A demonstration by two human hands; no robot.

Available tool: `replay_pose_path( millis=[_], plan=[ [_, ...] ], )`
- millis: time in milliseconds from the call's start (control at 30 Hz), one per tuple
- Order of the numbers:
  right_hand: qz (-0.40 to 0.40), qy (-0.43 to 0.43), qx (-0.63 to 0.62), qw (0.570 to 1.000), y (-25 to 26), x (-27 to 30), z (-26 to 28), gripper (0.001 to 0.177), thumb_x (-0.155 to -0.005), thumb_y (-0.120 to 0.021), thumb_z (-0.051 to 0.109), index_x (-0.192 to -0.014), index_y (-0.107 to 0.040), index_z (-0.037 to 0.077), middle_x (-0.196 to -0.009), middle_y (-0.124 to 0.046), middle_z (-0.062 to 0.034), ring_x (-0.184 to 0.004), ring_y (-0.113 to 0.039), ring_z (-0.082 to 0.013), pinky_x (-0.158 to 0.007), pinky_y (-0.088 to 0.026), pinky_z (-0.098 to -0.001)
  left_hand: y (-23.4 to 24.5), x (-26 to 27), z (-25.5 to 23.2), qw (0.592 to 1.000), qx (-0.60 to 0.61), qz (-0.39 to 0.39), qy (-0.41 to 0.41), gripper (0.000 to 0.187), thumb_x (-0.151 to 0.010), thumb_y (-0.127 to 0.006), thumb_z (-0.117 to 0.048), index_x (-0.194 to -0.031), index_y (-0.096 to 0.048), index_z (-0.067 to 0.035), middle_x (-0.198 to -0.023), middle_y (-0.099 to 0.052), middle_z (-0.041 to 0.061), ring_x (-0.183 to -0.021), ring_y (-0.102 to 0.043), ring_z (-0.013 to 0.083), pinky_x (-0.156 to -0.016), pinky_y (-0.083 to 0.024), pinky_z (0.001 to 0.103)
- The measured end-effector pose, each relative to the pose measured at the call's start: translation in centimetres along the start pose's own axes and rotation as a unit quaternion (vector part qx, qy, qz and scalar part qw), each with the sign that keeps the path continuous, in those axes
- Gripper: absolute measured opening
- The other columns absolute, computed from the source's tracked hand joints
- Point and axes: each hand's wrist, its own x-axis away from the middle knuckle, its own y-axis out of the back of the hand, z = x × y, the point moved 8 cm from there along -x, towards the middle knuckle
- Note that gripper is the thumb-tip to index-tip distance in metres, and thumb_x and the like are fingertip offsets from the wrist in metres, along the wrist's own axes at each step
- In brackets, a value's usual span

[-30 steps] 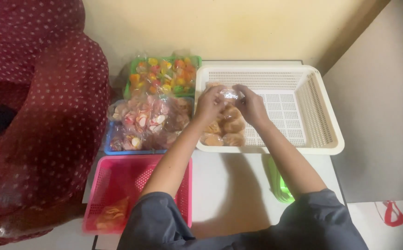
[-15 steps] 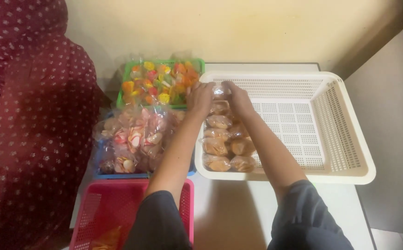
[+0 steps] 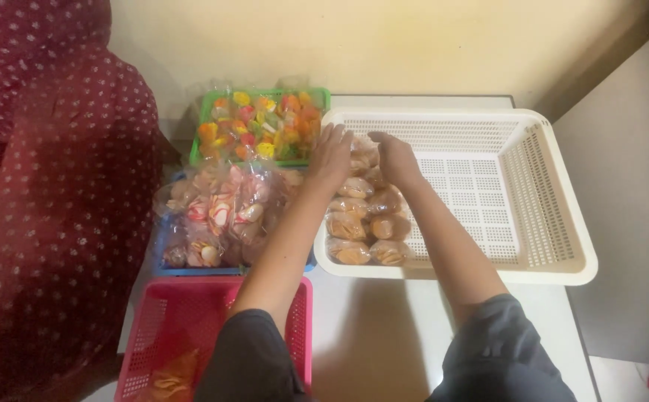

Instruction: Packaging small food items into plastic bags and sealing them with a tape dispenser, then sorting them into baskets.

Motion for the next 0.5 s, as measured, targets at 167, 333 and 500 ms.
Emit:
replay_pose_path(
  millis=[167, 333, 500],
  plan=[
    [-0.029, 0.017, -0.047, 0.998, 2.4, 5.7, 0.6, 0.032, -0.106, -0.053, 0.018, -0.131, -0.068, 0.028, -0.116, -0.074, -0.0104, -0.115, -0.067, -0.0365, -0.103, -0.053, -0.051, 2.8, 5.1, -5.3, 0.963, 0.261, -0.012, 0.061, 0.039, -0.103, -0.047, -0.022, -0.14, -0.059, -0.014, -0.15, -0.05, 0.01, -0.147, -0.039, 0.0318, -0.12, -0.032, 0.054],
    [-0.038, 0.042, -0.084, 0.995, 3.3, 12.6, 1.6, 0.026, -0.103, -0.059, 0.013, -0.125, -0.071, 0.016, -0.112, -0.074, -0.018, -0.111, -0.068, -0.0391, -0.096, -0.056, -0.0526, 4.6, 12.6, -9.2, 0.965, 0.261, -0.03, -0.018, 0.036, -0.096, -0.06, -0.008, -0.127, -0.069, -0.025, -0.135, -0.061, -0.002, -0.131, -0.059, 0.0243, -0.112, -0.049, 0.043],
    [-0.013, 0.106, -0.182, 0.978, 2.8, 19.7, 3.8, 0.024, -0.098, -0.064, 0.002, -0.119, -0.072, 0.008, -0.111, -0.074, -0.0186, -0.108, -0.07, -0.0382, -0.089, -0.059, -0.0491, 4.3, 21.6, -8.0, 0.943, 0.327, -0.038, 0.054, 0.031, -0.097, -0.06, -0.005, -0.122, -0.071, -0.02, -0.121, -0.069, 0.004, -0.116, -0.068, 0.0269, -0.1, -0.056, 0.04]
  ],
)
